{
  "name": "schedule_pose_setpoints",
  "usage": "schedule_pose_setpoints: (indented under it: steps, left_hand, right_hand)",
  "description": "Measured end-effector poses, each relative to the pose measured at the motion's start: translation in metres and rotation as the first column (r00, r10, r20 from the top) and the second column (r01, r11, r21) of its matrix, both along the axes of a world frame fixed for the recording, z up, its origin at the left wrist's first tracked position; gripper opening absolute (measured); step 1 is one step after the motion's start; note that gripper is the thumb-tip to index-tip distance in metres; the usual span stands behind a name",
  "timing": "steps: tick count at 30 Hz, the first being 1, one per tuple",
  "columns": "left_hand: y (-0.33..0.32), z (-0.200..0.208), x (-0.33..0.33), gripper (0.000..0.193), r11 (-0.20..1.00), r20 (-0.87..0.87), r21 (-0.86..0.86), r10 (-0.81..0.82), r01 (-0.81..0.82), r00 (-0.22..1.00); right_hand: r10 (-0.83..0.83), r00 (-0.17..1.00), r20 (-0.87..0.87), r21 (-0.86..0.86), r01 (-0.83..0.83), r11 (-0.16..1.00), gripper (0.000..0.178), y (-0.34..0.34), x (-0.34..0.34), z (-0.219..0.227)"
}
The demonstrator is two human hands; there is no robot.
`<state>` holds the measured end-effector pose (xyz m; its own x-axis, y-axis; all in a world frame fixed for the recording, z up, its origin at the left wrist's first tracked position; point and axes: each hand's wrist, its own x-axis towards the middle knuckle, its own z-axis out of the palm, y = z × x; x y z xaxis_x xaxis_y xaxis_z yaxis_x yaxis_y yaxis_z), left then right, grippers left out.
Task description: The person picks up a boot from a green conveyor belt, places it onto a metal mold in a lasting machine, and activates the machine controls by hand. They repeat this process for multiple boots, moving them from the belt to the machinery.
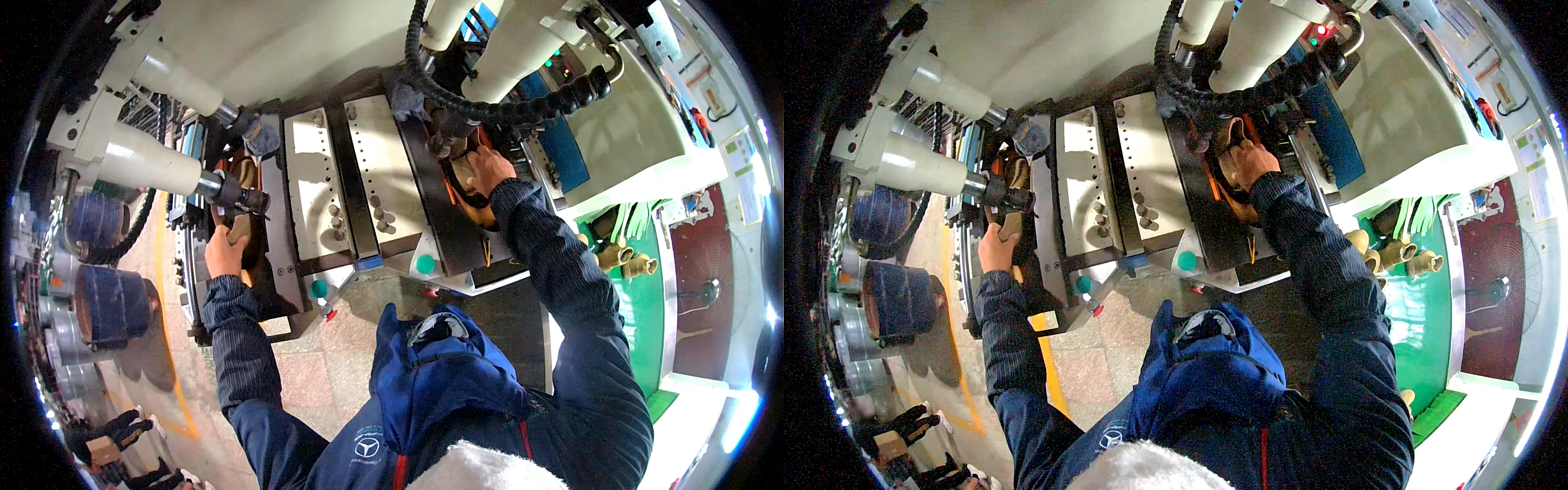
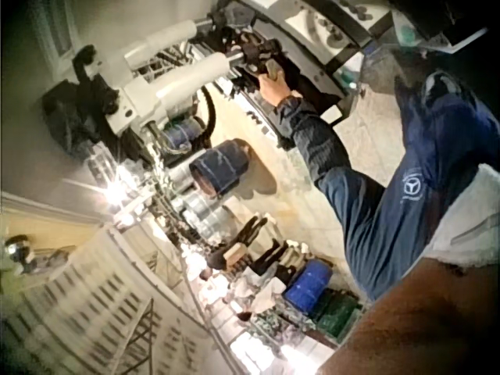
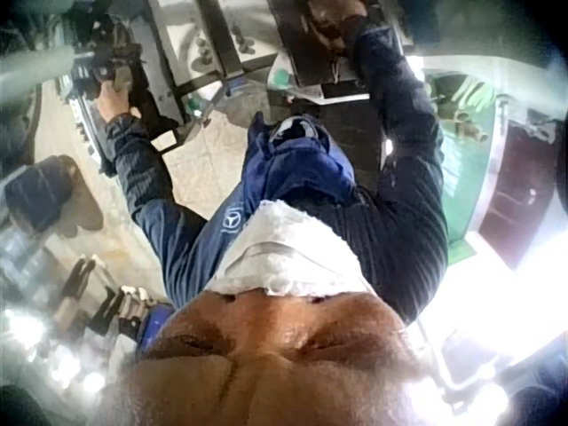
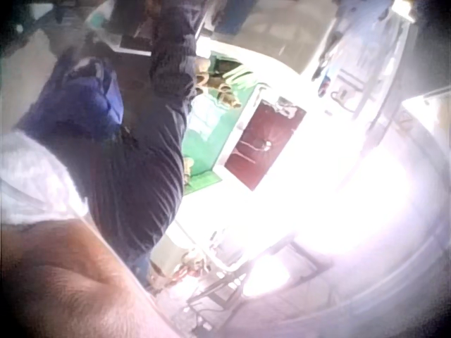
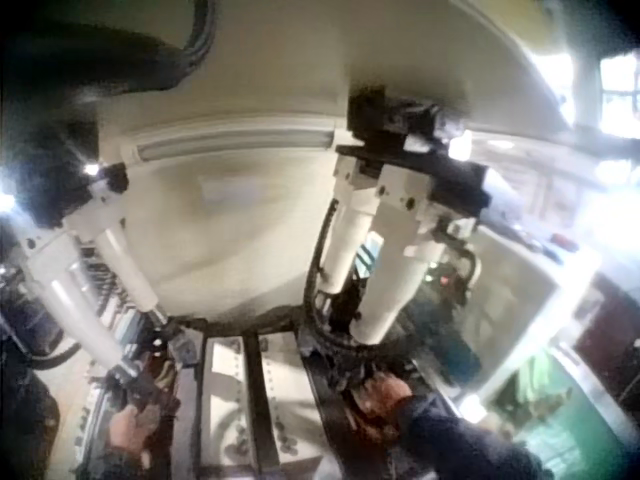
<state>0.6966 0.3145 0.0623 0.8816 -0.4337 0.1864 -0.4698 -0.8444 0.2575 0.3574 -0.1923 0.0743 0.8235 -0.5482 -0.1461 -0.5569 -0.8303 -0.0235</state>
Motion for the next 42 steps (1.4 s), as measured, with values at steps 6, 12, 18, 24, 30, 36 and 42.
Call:
schedule_pose_setpoints:
  steps: [6,12,18,24,30,36,42]
  left_hand:
    - [-0.008,0.021,0.015,0.024,0.937,0.417,-0.067,-0.285,0.342,0.863]
    - [-0.026,0.017,0.042,0.048,0.959,0.062,0.047,-0.283,0.281,0.957]
    - [-0.030,0.013,0.048,0.056,0.926,0.031,0.069,-0.375,0.372,0.927]
    - [-0.037,-0.014,0.061,0.082,0.893,0.111,0.273,-0.398,0.357,0.911]
    - [-0.036,-0.032,0.068,0.076,0.882,0.275,0.322,-0.434,0.344,0.858]
    - [-0.054,-0.006,0.053,0.042,0.813,-0.051,0.542,-0.220,0.212,0.974]
    - [-0.039,0.018,-0.061,0.026,0.961,0.275,-0.125,-0.204,0.245,0.940]
  right_hand:
    - [-0.181,0.923,0.339,0.301,0.077,0.951,0.031,-0.029,0.026,-0.006]
    - [0.035,0.981,0.191,-0.155,-0.005,0.988,0.054,-0.055,0.028,-0.025]
    - [0.134,0.929,0.346,-0.267,-0.040,0.963,0.063,-0.039,0.017,-0.046]
    - [-0.119,0.987,0.106,-0.053,0.125,0.991,0.049,-0.045,0.018,-0.053]
    - [0.064,0.998,0.010,-0.108,-0.063,0.992,0.037,-0.082,0.060,-0.088]
    - [0.052,0.998,-0.046,-0.282,-0.063,0.957,0.026,-0.033,0.066,-0.051]
    - [0.261,0.778,0.572,-0.220,-0.161,0.962,0.046,0.130,0.017,-0.018]
